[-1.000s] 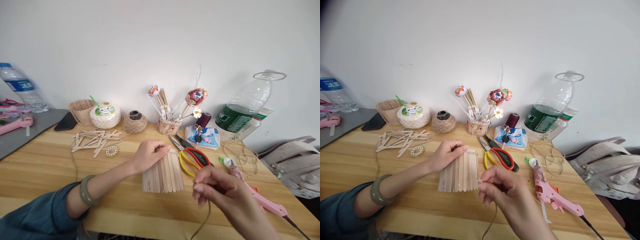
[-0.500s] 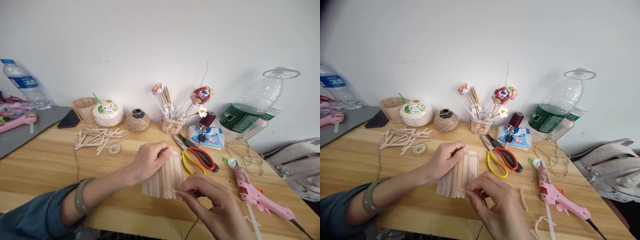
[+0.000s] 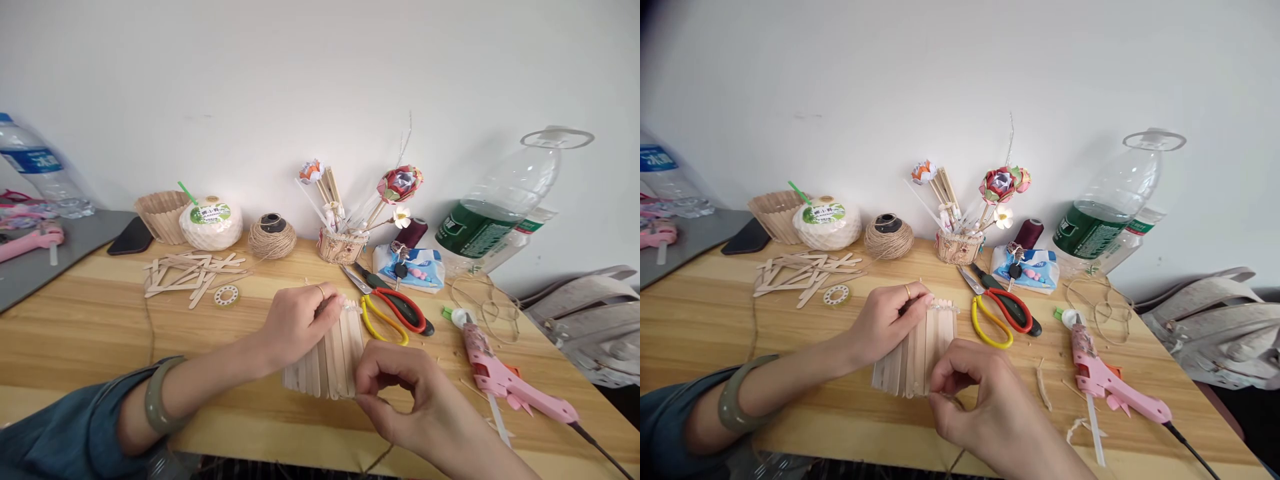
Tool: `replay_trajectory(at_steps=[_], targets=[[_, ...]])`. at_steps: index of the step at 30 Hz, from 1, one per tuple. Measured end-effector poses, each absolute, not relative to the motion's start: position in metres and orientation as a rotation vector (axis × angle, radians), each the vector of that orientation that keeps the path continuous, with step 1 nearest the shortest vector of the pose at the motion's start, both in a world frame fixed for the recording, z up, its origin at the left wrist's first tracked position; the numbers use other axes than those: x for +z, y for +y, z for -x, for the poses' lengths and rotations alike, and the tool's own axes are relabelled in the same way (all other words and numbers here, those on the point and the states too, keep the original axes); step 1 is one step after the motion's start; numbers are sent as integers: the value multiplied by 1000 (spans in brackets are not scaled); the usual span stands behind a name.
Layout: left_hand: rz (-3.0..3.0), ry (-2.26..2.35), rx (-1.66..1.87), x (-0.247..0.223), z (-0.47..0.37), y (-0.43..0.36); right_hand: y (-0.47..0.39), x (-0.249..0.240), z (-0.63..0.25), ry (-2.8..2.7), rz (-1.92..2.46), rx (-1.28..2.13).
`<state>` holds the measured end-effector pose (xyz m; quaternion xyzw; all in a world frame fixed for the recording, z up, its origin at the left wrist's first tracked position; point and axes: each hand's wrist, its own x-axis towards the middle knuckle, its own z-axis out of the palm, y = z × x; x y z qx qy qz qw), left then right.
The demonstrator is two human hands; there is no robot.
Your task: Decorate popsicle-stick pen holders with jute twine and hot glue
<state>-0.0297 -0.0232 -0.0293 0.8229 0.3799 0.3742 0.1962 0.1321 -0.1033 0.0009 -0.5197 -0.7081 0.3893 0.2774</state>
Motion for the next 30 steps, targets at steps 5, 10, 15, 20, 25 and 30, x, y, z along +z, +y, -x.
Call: replay_trajectory(at_steps=[5,10,15,20,25,30], targets=[[-2298,1059,1066,-30,29,-23,-99,3,-131,-1830,1443,1150],[-2304,1058,1087,-31,29,-23,-98,0,-131,-1792,1466,1189],[-2313,1063,1089,-31,29,-23,-98,0,-131,-1787,1480,1183],[-2322,1068,1103,-32,29,-24,-98,0,-130,-1794,1469,1160],[-2323,1064,1110,-31,28,-24,-98,-2,-130,-1807,1469,1144],[-2317,1063,1104,-32,29,-24,-101,-3,-130,-1825,1485,1103]])
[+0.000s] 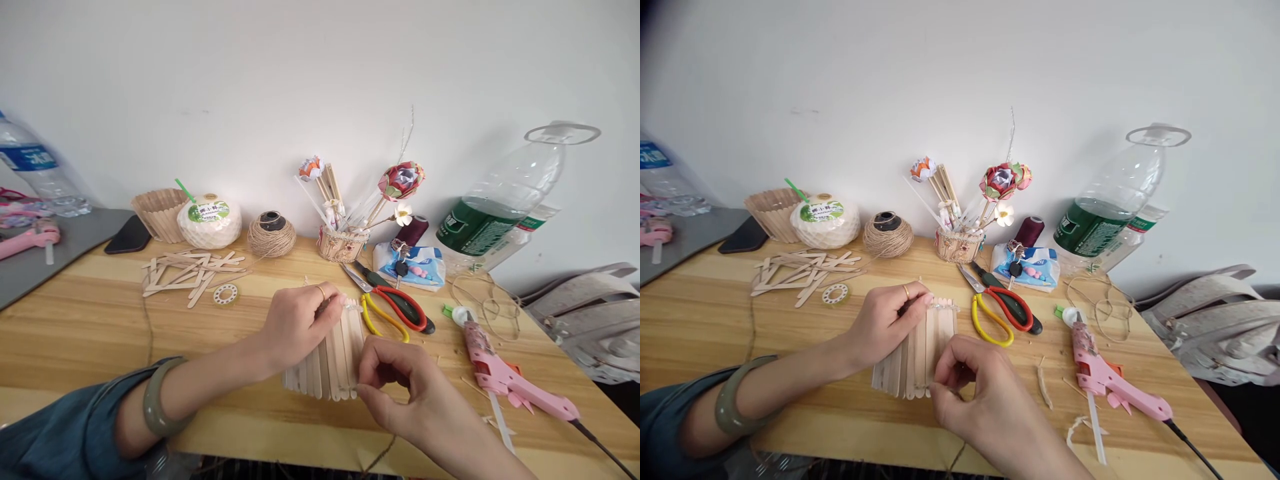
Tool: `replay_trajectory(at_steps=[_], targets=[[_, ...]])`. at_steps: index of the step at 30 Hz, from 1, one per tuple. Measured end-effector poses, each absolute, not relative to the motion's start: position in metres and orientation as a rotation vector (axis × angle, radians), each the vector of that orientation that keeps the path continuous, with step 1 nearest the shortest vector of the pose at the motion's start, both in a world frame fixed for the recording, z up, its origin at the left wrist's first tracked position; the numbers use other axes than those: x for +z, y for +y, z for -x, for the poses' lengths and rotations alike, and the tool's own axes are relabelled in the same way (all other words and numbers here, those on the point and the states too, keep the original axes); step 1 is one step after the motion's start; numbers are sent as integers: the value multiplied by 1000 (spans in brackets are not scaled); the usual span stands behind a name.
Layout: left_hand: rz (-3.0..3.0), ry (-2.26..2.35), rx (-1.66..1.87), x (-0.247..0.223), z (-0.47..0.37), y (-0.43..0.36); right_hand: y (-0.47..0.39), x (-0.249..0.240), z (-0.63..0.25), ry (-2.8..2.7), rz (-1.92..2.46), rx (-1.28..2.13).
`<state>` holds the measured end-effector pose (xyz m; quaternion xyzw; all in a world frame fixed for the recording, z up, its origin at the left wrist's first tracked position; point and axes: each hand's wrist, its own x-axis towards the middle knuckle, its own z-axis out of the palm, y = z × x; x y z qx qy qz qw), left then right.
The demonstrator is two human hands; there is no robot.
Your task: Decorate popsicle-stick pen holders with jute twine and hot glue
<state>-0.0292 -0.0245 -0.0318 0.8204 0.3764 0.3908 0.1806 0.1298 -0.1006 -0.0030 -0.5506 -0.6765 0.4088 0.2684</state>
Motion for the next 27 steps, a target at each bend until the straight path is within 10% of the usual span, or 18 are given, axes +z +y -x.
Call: replay_trajectory(at_steps=[27], targets=[[-2215,805,633,-8,52,-48,-100,-7,-128,-1839,1446,1080]])
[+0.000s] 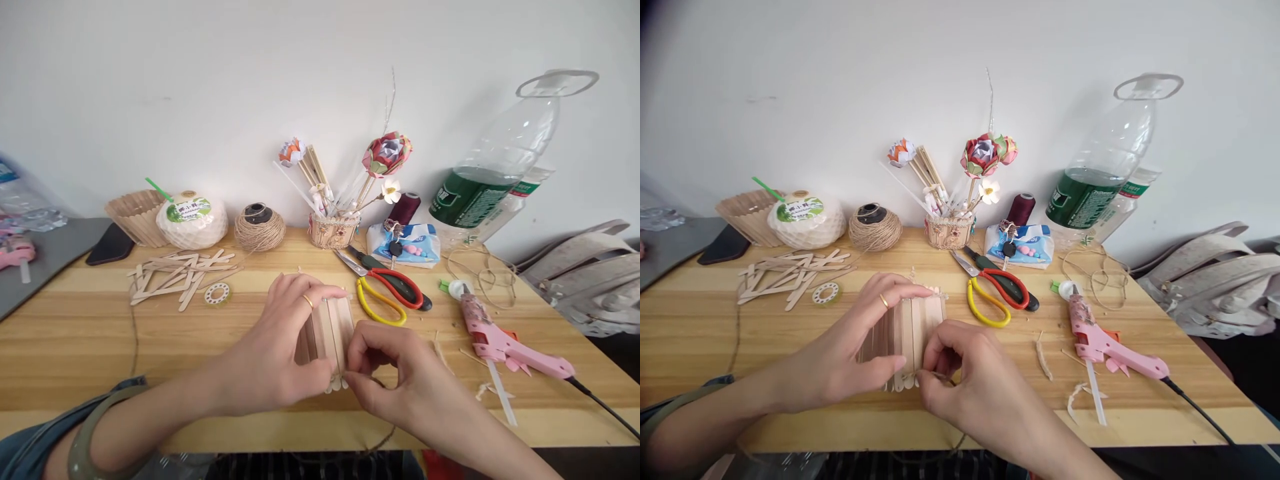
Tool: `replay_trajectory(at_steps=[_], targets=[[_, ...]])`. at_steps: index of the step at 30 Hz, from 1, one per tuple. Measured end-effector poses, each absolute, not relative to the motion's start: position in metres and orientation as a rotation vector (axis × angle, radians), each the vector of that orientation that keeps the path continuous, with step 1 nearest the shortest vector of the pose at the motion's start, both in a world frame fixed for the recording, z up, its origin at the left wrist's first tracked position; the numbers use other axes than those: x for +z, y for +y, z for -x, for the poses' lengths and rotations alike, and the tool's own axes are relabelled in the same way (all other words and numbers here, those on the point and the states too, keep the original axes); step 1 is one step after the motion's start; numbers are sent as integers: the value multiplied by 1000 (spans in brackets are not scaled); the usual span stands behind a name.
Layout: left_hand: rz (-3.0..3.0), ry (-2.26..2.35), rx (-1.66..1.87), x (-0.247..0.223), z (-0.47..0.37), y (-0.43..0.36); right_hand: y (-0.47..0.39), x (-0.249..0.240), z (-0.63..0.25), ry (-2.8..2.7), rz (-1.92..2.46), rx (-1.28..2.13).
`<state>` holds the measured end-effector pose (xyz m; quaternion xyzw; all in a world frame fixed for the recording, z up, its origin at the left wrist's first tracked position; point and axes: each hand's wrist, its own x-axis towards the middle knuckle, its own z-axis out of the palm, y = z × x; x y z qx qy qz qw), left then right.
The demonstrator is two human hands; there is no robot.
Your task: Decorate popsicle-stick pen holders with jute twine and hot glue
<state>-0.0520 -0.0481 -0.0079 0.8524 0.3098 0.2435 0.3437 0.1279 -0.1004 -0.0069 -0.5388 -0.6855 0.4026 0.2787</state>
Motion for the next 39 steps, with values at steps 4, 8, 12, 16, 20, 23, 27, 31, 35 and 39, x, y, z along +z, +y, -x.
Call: replay_trajectory(at_steps=[4,8,12,16,20,23,27,31,35,39], targets=[[-2139,820,531,-3,55,-51,-101,-5,-125,-1843,1443,1084],[-2125,884,454,1,55,-54,-103,-4,-123,-1855,1431,1061],[-2118,894,438,2,56,-54,-103,-3,-122,-1852,1417,1040],[-2076,865,426,2,57,-52,-103,-1,-121,-1834,1432,1034],[-2061,860,416,4,56,-52,-104,-2,-120,-1843,1449,1003],[-2042,856,405,6,56,-52,-104,-6,-121,-1853,1443,994],[-2031,852,406,7,56,-51,-102,-8,-121,-1839,1450,1013],[-2027,859,407,8,55,-51,-100,-5,-121,-1848,1482,1050],[-2022,864,397,9,55,-52,-97,-1,-120,-1890,1536,1066],[-2021,859,399,8,55,-53,-94,0,-121,-1945,1563,1062]])
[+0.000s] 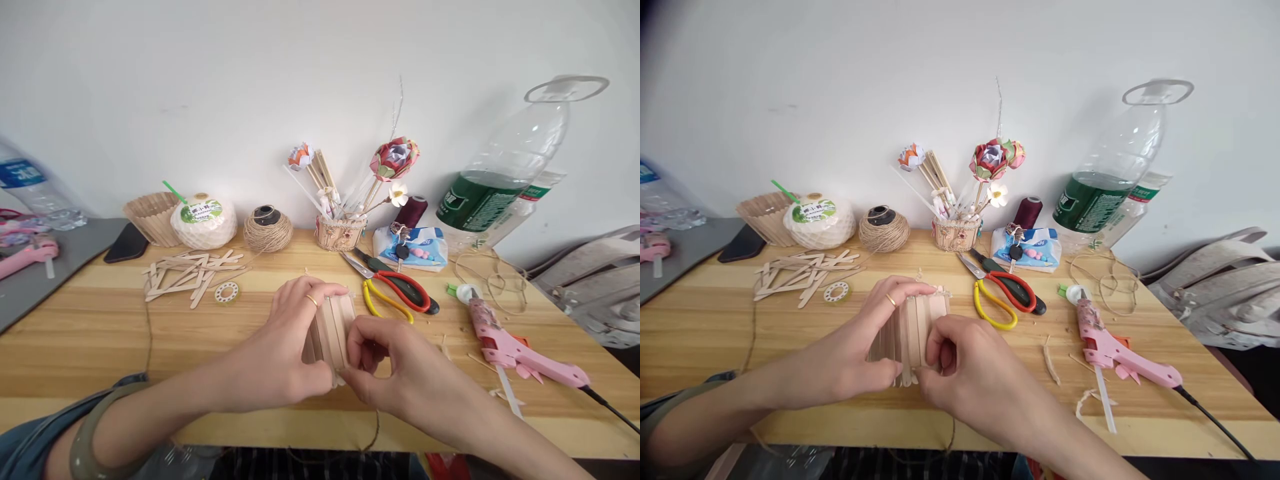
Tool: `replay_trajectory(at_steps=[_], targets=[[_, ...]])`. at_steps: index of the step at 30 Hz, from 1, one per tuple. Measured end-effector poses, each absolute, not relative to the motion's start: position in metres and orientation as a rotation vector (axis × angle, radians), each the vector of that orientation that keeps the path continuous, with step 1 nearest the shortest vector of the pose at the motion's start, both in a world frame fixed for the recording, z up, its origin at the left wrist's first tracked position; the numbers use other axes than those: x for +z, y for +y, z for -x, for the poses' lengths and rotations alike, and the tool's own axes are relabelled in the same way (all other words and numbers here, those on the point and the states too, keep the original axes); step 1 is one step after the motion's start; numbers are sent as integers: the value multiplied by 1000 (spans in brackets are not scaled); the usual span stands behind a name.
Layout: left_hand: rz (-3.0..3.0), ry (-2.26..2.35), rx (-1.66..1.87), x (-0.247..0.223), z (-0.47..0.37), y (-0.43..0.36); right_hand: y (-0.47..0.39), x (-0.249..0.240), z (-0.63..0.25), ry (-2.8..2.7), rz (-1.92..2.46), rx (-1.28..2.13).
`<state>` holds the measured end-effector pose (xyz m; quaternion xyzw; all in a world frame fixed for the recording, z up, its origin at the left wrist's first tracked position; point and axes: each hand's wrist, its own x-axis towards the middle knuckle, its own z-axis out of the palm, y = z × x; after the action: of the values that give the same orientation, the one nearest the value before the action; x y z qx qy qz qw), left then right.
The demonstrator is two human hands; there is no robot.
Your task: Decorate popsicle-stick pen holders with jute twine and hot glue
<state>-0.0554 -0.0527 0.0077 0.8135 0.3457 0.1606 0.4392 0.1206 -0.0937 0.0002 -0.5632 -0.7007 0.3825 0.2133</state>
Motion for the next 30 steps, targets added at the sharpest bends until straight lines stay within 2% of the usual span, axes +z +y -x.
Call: replay_trajectory(at_steps=[7,15,23,30], targets=[[-2021,879,436,5,52,-53,-92,4,-120,-1945,1630,1080],[-1875,895,506,-3,51,-52,-106,-9,-126,-1815,1337,1194],[-1794,951,646,-8,54,-51,-128,-39,-113,-1908,1244,755],[-1886,734,449,-5,75,-44,-123,-43,-110,-1934,1161,701]])
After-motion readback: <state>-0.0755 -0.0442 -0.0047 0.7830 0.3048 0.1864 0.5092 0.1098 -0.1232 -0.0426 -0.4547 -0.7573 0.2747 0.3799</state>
